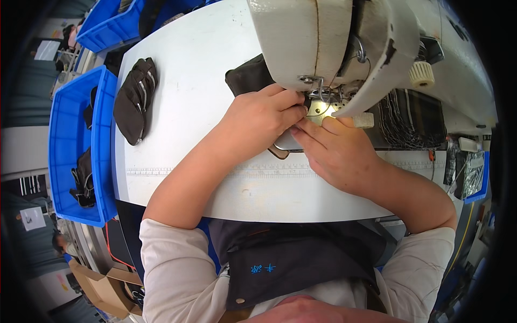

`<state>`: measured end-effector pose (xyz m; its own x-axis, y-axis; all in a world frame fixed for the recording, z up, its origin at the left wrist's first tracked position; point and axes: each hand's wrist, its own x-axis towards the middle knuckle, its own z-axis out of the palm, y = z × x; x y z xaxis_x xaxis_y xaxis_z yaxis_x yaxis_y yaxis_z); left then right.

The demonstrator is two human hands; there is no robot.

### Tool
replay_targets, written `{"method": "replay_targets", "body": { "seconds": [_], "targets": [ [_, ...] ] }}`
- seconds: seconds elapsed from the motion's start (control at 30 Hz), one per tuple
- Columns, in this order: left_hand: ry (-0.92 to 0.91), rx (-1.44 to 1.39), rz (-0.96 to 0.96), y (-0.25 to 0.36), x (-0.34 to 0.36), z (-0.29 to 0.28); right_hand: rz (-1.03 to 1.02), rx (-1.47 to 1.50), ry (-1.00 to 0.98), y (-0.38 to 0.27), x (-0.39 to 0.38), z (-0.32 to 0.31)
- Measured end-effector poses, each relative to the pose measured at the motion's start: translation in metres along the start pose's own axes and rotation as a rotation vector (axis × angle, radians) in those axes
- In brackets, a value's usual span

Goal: The person operates an industrial sewing machine to stitch a zipper onto a small black pouch. They guide the fabric under the needle, aligning the zipper teeth with the presser foot, and sew along the edge of the pouch.

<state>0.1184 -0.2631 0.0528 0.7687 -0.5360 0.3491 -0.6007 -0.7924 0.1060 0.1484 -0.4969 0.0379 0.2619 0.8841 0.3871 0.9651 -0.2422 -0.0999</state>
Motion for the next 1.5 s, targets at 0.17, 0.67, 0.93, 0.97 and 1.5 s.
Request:
{"method": "replay_targets", "body": {
  "seconds": [0.17, 0.67, 0.93, 0.97, 1.5],
  "targets": [
    [0.007, 0.045, 0.033, 0.002, 0.002, -0.002, 0.004, -0.011, -0.013, 0.0, -0.001, 0.002],
    [-0.122, -0.046, -0.232, 0.022, 0.0, 0.007, 0.049, 0.06, 0.016, 0.004, -0.001, -0.002],
    [0.015, -0.012, -0.112, 0.016, -0.003, 0.008, 0.053, 0.046, 0.04, 0.004, -0.001, -0.003],
    [0.03, 0.02, -0.078, 0.013, -0.002, 0.008, 0.052, 0.048, 0.043, 0.004, -0.001, -0.003],
    [-0.024, -0.222, -0.121, -0.006, -0.002, 0.0, 0.021, 0.001, 0.048, 0.003, 0.0, 0.001]
  ]
}}
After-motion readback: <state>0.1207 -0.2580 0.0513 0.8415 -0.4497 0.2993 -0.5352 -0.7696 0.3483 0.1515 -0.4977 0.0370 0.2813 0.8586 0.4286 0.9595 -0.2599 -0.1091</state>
